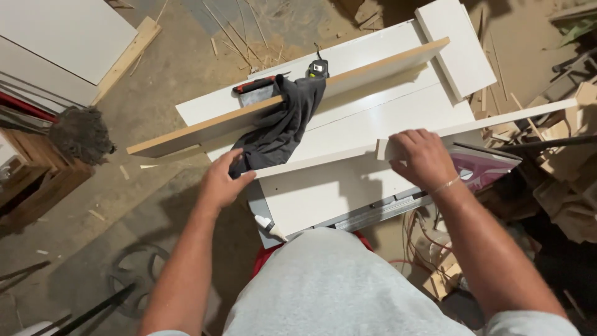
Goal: Iron a black garment on a white board in a workshop environment.
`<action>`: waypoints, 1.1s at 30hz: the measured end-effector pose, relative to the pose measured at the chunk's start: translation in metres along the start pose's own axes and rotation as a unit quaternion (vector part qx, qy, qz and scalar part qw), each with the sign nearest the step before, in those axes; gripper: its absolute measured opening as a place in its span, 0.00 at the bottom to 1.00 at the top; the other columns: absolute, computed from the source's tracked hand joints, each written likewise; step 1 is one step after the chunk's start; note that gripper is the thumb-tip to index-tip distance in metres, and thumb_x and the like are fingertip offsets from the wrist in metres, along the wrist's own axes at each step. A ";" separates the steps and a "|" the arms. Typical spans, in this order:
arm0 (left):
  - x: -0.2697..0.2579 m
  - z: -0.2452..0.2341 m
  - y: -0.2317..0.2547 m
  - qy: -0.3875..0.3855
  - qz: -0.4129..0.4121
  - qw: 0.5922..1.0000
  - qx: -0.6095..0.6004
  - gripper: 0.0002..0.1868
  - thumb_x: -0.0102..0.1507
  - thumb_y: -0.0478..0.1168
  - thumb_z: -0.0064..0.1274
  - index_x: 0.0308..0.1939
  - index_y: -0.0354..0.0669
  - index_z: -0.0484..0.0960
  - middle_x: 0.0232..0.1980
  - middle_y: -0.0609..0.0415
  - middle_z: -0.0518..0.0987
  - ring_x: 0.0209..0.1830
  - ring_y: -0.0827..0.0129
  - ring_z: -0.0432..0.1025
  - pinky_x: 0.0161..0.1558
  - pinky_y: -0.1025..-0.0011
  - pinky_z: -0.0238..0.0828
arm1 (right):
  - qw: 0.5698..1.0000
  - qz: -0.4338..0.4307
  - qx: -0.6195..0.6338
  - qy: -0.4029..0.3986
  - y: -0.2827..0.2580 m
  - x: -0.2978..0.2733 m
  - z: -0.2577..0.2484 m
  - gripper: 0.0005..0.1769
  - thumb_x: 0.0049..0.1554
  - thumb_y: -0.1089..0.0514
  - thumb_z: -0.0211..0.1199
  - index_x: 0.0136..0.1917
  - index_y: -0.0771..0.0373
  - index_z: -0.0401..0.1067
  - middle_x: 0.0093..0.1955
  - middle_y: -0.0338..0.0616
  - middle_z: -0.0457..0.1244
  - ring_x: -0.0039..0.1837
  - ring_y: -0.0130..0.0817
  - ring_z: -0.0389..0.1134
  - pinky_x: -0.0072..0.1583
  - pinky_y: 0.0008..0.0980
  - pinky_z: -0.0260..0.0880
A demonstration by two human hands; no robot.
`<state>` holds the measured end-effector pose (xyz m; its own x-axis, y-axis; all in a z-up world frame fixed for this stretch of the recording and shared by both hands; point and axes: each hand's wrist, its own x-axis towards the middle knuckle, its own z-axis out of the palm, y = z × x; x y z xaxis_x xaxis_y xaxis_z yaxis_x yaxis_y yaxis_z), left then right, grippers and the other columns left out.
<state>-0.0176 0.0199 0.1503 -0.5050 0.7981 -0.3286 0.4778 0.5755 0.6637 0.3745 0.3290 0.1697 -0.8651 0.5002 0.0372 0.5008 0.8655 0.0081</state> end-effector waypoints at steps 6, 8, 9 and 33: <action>-0.003 0.043 -0.050 0.028 0.002 0.985 -0.170 0.52 0.50 0.55 0.74 0.74 0.49 0.67 0.66 0.45 0.77 0.68 0.52 0.70 0.68 0.52 0.67 | 0.986 -0.007 0.009 -0.169 0.009 0.048 0.002 0.35 0.50 0.46 0.68 0.70 0.46 0.66 0.62 0.33 0.64 0.71 0.35 0.64 0.74 0.40 0.59; 0.000 0.057 -0.063 0.022 0.008 0.981 -0.194 0.54 0.47 0.53 0.77 0.74 0.47 0.67 0.66 0.43 0.77 0.68 0.50 0.69 0.68 0.52 0.67 | 0.977 -0.013 0.011 -0.212 0.002 0.055 -0.006 0.39 0.48 0.47 0.67 0.72 0.48 0.63 0.62 0.37 0.63 0.71 0.38 0.63 0.75 0.42 0.59; 0.002 0.064 -0.068 0.020 0.005 0.980 -0.199 0.54 0.47 0.53 0.77 0.74 0.47 0.67 0.66 0.43 0.77 0.68 0.50 0.69 0.68 0.52 0.67 | 0.976 -0.015 0.009 -0.217 0.002 0.056 -0.004 0.39 0.48 0.47 0.67 0.72 0.48 0.63 0.62 0.37 0.63 0.71 0.38 0.63 0.75 0.42 0.59; -0.009 0.086 -0.124 0.155 0.167 0.961 -0.159 0.15 0.50 0.40 0.71 0.40 0.55 0.89 0.42 0.59 0.83 0.44 0.55 0.78 0.51 0.58 0.75 | 0.966 -0.214 0.071 -0.125 -0.040 0.087 0.032 0.54 0.49 0.10 0.48 0.70 0.52 0.64 0.43 0.40 0.66 0.44 0.41 0.73 0.49 0.42 0.76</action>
<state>-0.0106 -0.0436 0.0128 -0.5759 0.8084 0.1215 0.4308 0.1738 0.8855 0.2783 0.3385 0.1402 -0.9808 0.0707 -0.1817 0.1019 0.9805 -0.1683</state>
